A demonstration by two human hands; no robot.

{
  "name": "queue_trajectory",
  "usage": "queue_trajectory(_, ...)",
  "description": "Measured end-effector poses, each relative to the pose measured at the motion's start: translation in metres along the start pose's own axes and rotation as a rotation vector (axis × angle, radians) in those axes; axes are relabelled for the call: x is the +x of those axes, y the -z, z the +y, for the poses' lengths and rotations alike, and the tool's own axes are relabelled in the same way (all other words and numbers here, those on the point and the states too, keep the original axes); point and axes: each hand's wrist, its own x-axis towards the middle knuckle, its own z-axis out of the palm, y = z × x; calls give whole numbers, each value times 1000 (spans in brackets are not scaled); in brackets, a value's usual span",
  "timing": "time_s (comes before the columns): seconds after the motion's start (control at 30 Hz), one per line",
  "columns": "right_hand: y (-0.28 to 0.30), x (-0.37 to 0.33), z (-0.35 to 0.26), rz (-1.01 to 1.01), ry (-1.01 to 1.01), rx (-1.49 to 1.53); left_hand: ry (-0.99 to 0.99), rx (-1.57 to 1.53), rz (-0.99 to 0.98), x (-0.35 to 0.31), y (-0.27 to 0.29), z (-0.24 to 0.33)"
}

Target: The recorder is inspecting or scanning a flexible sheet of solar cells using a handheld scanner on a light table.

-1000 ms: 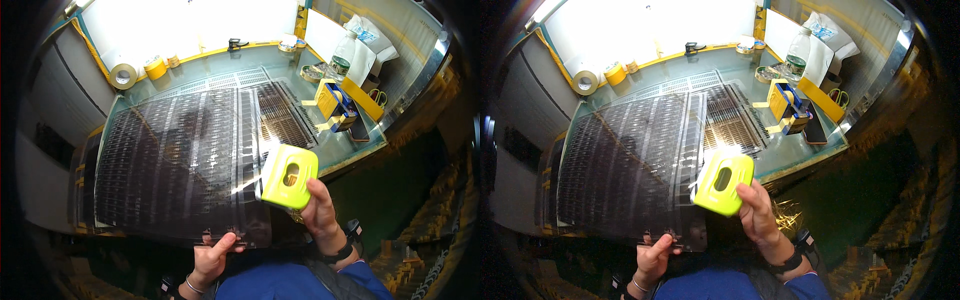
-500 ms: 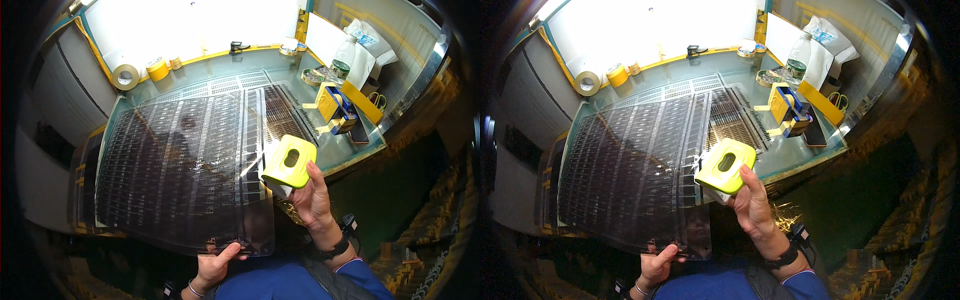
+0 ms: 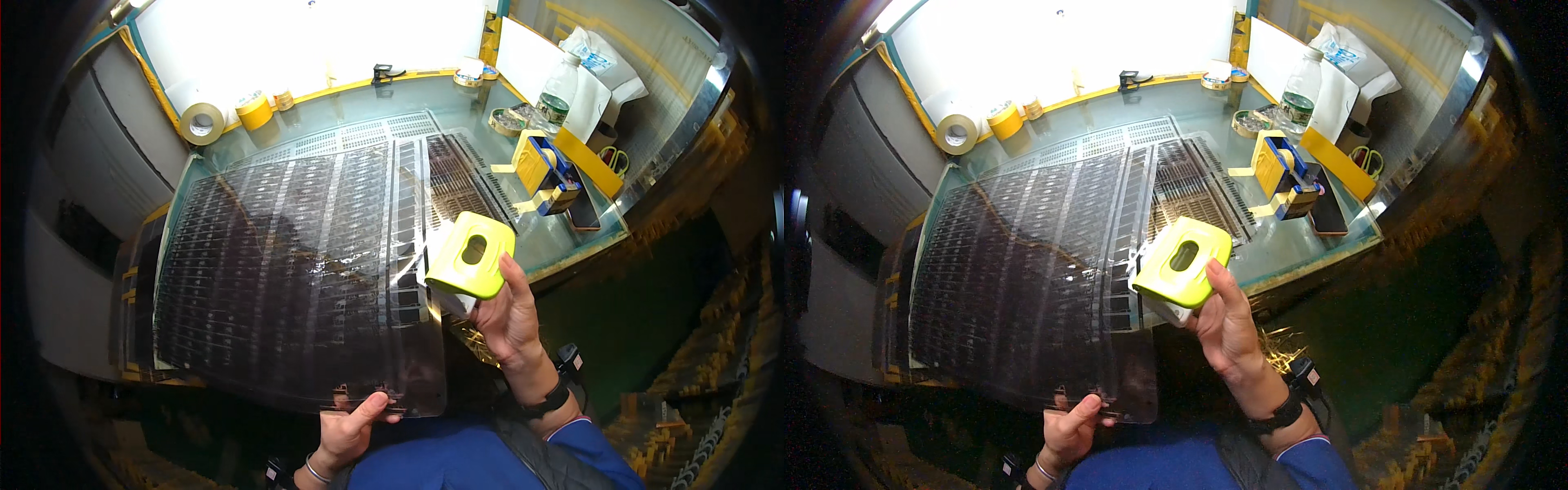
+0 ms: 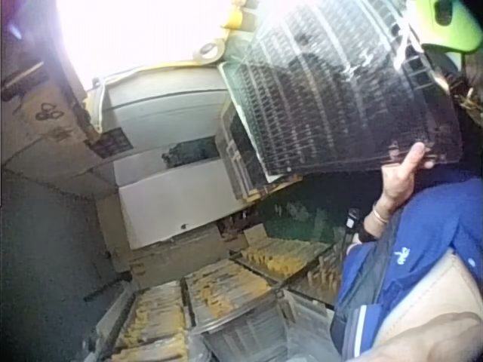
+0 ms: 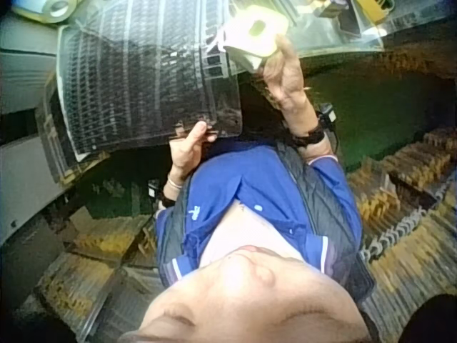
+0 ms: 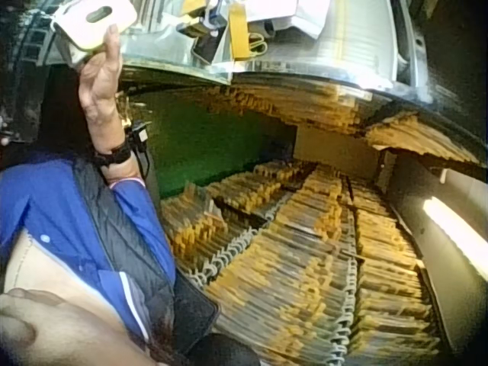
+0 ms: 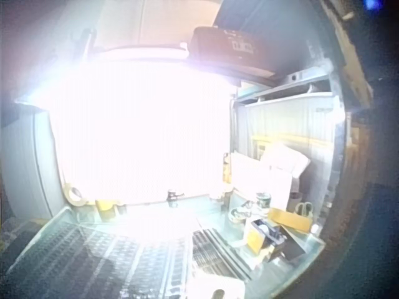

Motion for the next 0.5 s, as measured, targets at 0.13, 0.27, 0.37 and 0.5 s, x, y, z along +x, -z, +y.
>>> queue_trajectory(0.13, -2, 2, -3, -11, 2, 14, 39, -47, 40, -1, 0, 2)
queue_trajectory(0.27, -2, 0, -4, -29, -5, -19, 11, -40, 29, -2, 0, 2)
queue_trajectory(0.37, -2, -3, -5, -27, -2, -21, 9, 13, 26, -3, 0, 2)
queue_trajectory(0.5, -2, -6, -2, -11, 4, -10, -32, 95, 8, -4, 0, 0)
